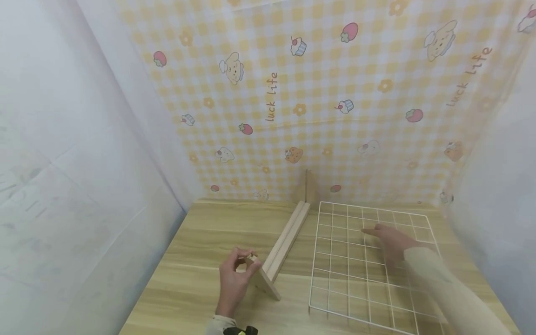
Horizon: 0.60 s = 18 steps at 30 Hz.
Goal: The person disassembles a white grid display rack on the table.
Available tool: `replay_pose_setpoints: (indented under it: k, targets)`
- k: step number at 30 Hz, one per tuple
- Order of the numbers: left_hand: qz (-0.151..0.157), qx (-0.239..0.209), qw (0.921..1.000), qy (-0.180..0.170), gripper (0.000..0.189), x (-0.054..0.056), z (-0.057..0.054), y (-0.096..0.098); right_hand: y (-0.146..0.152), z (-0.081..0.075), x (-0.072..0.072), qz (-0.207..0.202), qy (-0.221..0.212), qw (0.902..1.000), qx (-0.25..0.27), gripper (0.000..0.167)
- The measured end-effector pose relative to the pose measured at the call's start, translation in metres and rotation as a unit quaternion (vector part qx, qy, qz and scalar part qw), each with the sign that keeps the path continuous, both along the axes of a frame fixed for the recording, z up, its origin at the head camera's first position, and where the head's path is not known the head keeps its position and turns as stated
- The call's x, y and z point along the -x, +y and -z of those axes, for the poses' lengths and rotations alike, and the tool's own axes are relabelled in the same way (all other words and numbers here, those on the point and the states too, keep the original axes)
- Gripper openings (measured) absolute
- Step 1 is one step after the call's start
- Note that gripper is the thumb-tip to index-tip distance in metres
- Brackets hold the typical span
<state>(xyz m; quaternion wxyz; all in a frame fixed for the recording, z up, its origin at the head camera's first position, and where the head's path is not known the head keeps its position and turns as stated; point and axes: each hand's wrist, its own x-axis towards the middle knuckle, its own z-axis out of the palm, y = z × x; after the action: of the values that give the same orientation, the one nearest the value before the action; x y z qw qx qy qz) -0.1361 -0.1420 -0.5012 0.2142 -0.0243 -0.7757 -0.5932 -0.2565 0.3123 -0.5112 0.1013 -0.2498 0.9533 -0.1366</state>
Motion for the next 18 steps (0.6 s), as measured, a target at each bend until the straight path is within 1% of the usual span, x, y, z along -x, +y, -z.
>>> replay_pose_setpoints:
  k: [3, 8, 11, 13, 15, 17, 18]
  targets:
    - [-0.001, -0.003, 0.9999, 0.013, 0.028, -0.002, 0.001, 0.003, -0.006, -0.001, 0.000, 0.003, -0.006, 1.0000, -0.005, 0.116]
    - [-0.003, -0.004, 0.9991, 0.041, 0.031, -0.006, 0.001, 0.010, -0.017, -0.001, 0.001, 0.011, -0.028, 0.9995, -0.013, 0.117]
    - [-0.001, -0.007, 0.9987, 0.050, 0.031, -0.010, 0.001, 0.015, -0.020, 0.000, 0.002, 0.004, -0.033, 0.9994, -0.014, 0.120]
    - [0.000, -0.004, 0.9978, 0.066, 0.031, -0.011, 0.002, 0.019, -0.022, 0.002, 0.003, 0.004, -0.033, 0.9994, -0.014, 0.120]
    - [0.000, 0.002, 0.9965, 0.084, 0.031, -0.012, 0.004, 0.022, -0.023, 0.004, 0.005, 0.005, -0.032, 0.9994, -0.013, 0.116]
    - [-0.003, 0.008, 0.9947, 0.103, 0.031, -0.013, 0.005, 0.025, -0.025, 0.007, 0.007, 0.011, -0.039, 0.9992, -0.003, 0.106]
    - [-0.004, 0.010, 0.9939, 0.110, 0.031, -0.013, 0.006, 0.026, -0.026, 0.008, 0.008, 0.018, -0.044, 0.9989, -0.005, 0.104]
